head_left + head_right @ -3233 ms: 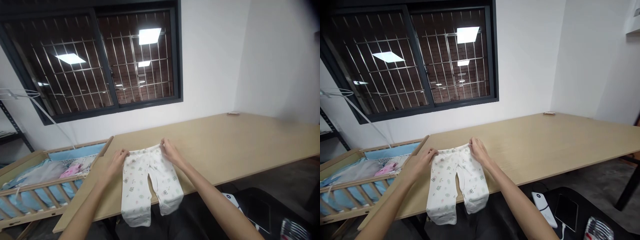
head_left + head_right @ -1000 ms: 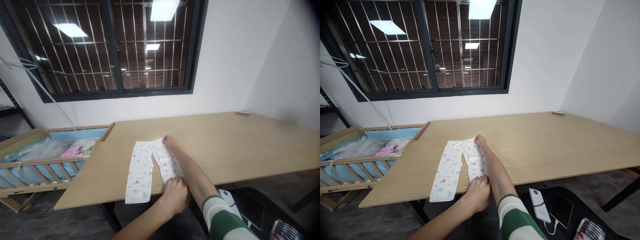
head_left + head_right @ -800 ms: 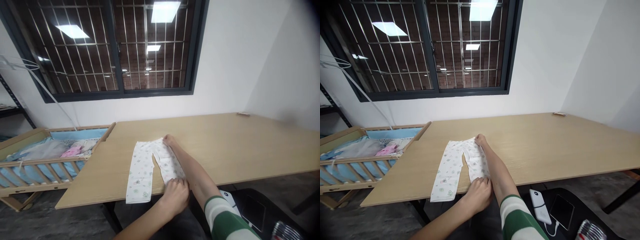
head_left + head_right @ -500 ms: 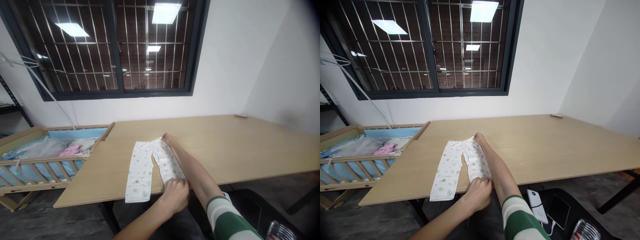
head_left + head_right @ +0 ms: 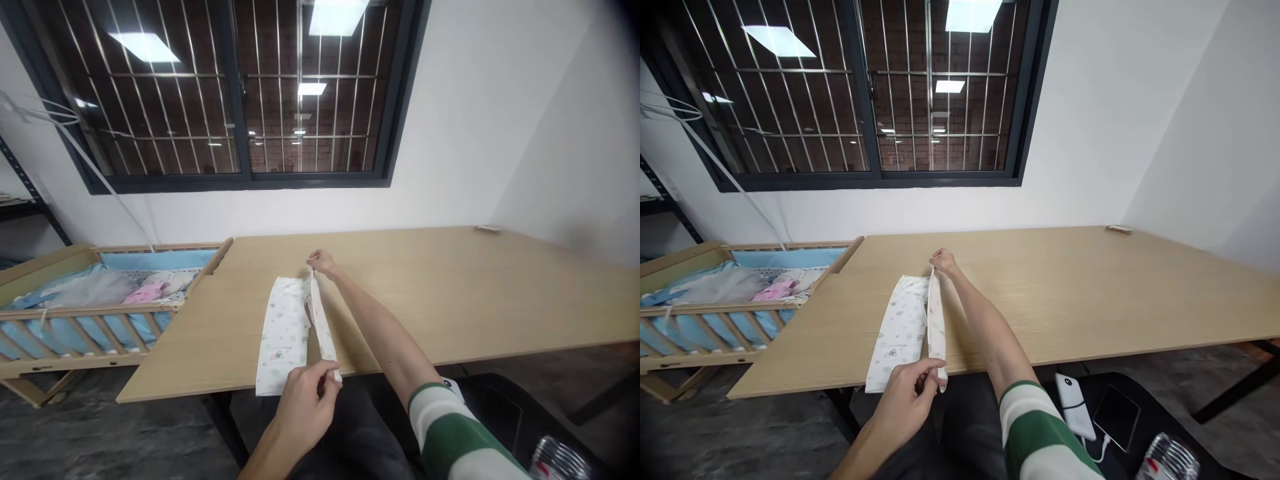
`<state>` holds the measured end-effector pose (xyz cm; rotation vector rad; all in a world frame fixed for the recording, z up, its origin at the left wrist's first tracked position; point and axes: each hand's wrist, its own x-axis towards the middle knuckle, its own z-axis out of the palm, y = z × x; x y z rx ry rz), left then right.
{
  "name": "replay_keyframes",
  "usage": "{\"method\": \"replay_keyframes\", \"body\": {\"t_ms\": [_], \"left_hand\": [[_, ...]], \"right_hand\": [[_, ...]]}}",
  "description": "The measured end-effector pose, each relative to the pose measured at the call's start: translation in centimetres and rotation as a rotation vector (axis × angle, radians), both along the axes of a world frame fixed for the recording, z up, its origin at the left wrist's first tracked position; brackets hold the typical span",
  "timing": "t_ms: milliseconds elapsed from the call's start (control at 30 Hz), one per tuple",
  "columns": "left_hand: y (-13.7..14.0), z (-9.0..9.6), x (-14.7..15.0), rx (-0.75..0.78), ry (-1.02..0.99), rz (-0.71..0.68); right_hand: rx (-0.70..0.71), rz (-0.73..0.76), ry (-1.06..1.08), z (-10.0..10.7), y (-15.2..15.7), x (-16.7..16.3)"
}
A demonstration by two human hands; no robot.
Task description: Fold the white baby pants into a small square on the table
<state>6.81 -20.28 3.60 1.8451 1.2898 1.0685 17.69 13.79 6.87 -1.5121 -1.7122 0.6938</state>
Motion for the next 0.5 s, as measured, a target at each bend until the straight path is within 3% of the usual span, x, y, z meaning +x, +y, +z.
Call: {"method": "replay_keyframes", "body": {"t_ms": [200, 500], "left_hand": [[-1.3, -0.8, -3.1, -0.139, -0.105, 0.078], [-1.4, -4.5, -7.9, -0.188, -0.079, 0.183]], "right_hand": [[0.020, 0.034, -0.033, -0.5, 0.1, -5.5], [0.023, 0.069, -0.193, -3.2, 0.0, -11.1]]}}
